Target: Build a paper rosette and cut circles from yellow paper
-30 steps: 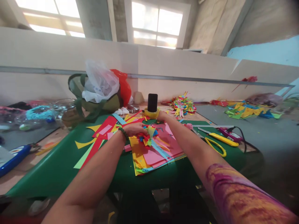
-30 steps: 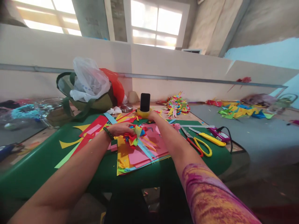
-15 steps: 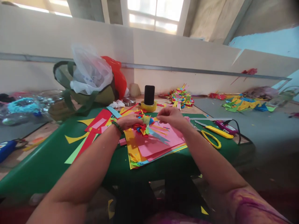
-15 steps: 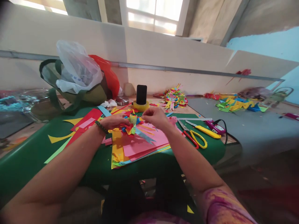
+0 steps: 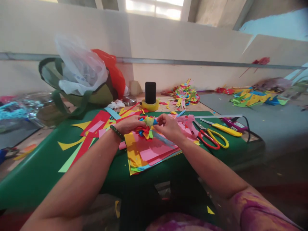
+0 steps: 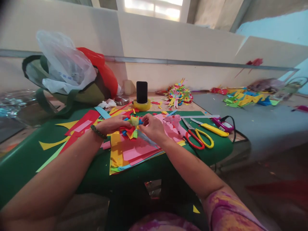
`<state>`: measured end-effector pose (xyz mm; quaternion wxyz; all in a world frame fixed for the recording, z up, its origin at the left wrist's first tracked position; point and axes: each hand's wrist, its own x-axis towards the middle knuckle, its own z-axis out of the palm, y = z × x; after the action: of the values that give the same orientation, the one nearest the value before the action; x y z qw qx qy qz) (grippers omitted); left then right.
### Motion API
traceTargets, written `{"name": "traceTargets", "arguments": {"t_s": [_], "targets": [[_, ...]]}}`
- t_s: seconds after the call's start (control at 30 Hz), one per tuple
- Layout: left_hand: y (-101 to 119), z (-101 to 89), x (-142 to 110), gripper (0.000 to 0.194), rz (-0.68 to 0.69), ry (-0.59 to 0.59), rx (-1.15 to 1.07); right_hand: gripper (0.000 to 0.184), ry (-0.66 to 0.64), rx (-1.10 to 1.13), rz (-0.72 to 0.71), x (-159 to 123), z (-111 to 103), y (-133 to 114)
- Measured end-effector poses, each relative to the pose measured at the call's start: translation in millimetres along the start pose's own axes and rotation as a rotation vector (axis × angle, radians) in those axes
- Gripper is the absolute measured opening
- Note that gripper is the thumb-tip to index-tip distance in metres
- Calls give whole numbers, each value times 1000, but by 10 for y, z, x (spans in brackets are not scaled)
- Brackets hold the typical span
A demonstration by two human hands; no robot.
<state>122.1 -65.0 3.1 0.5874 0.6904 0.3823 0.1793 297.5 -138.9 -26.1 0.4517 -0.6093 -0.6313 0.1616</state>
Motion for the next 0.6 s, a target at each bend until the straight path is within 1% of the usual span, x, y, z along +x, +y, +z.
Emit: {"name": "traceTargets", "arguments": {"t_s": [0.17, 0.23, 0.4, 0.5, 0.6], "targets": [[20, 28, -12, 7, 23, -7, -34, 13, 39, -93, -18, -40, 3, -38], [37, 40, -20, 9, 29, 4, -56, 13, 55, -165, -22, -49, 11, -56], [77, 72, -37, 8, -5, 40, -58, 16, 63, -369, -32, -76, 61, -79], [67, 66, -30, 7, 3, 47, -73, 19, 91, -449, -89, -85, 69, -64], [43, 37, -20, 10, 23, 41, -74, 21, 177, -413, -180, -62, 18, -17]]}}
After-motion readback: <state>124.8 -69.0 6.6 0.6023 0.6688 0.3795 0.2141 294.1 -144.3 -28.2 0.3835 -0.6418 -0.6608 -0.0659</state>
